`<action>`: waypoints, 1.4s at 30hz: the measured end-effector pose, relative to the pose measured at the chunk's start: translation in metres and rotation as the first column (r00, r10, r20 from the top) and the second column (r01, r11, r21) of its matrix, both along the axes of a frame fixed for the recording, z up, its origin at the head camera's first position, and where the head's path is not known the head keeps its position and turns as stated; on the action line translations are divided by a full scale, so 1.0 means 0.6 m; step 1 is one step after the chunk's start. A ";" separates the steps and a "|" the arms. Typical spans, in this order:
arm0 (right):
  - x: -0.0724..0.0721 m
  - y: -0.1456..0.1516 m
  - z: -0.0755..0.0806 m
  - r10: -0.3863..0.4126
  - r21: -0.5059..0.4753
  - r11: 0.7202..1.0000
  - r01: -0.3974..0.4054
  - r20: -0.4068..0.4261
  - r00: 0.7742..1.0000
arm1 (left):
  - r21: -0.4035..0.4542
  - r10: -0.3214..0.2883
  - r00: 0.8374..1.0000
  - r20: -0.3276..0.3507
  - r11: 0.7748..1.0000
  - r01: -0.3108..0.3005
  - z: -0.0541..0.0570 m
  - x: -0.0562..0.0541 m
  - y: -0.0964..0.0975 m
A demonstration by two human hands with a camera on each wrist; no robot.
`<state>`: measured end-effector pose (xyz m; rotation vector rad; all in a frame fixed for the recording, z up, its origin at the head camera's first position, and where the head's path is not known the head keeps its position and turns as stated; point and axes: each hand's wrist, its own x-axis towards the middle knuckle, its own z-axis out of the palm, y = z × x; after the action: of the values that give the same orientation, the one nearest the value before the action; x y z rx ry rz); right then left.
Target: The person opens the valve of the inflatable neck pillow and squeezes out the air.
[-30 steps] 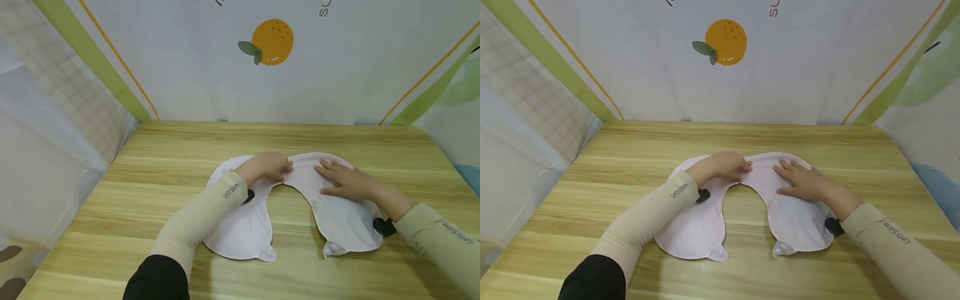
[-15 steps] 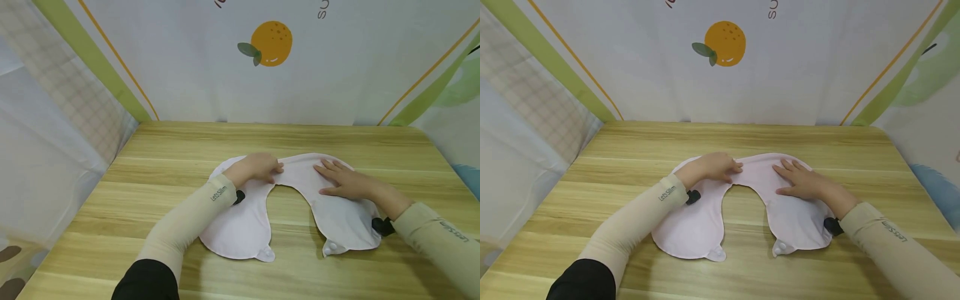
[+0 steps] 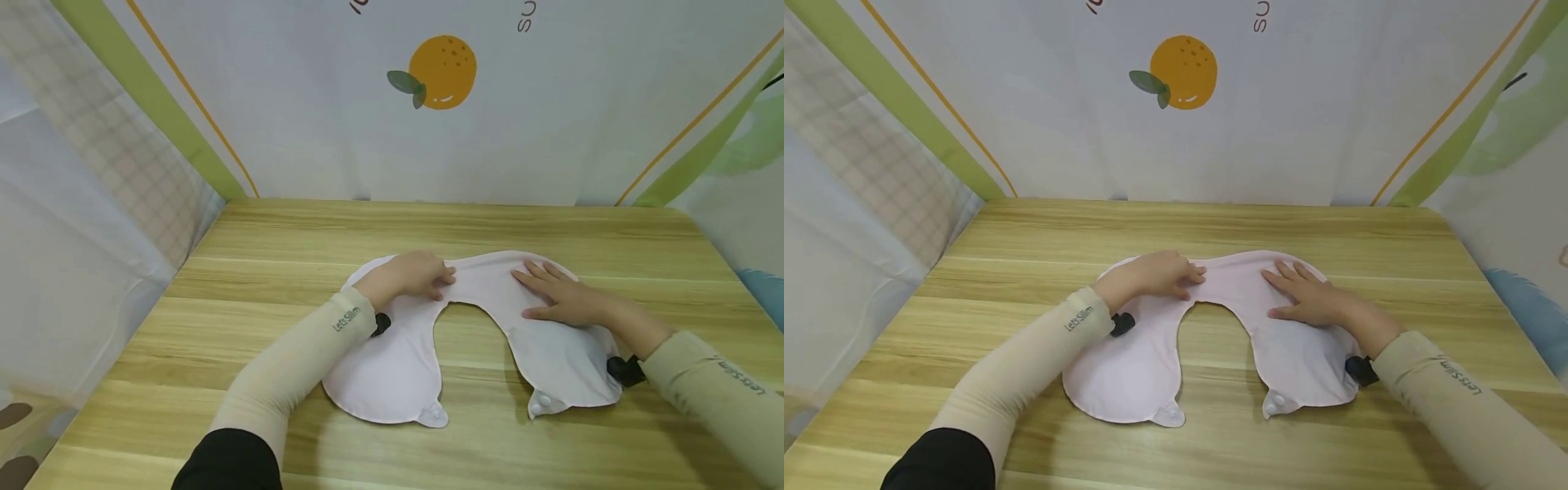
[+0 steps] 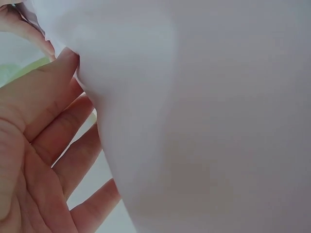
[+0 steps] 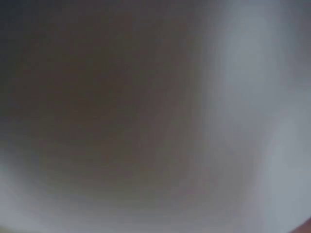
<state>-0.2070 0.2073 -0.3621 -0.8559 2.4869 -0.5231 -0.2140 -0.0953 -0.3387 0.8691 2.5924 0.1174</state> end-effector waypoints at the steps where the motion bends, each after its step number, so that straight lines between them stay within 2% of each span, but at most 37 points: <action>1: 0.000 0.000 0.000 -0.001 -0.002 1.000 0.001 -0.001 1.000 | 0.004 0.008 1.000 -0.001 1.000 -0.008 0.001 0.001 -0.002; 5: 0.000 0.000 0.000 -0.001 -0.006 1.000 0.001 -0.001 1.000 | 0.027 0.060 0.998 0.002 0.998 -0.060 0.003 0.003 -0.011; 8: 0.001 0.000 0.000 -0.002 -0.007 1.000 0.002 0.003 1.000 | 0.041 0.076 0.997 0.008 0.996 -0.077 0.003 0.004 -0.018; 42: 0.000 0.003 -0.004 -0.005 -0.017 1.000 0.005 0.004 1.000 | 0.106 0.032 0.999 -0.035 0.994 -0.028 0.002 0.018 -0.070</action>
<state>-0.2069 0.2090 -0.3648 -0.8548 2.4844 -0.5482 -0.2033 -0.1375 -0.3377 0.8768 2.6549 0.2513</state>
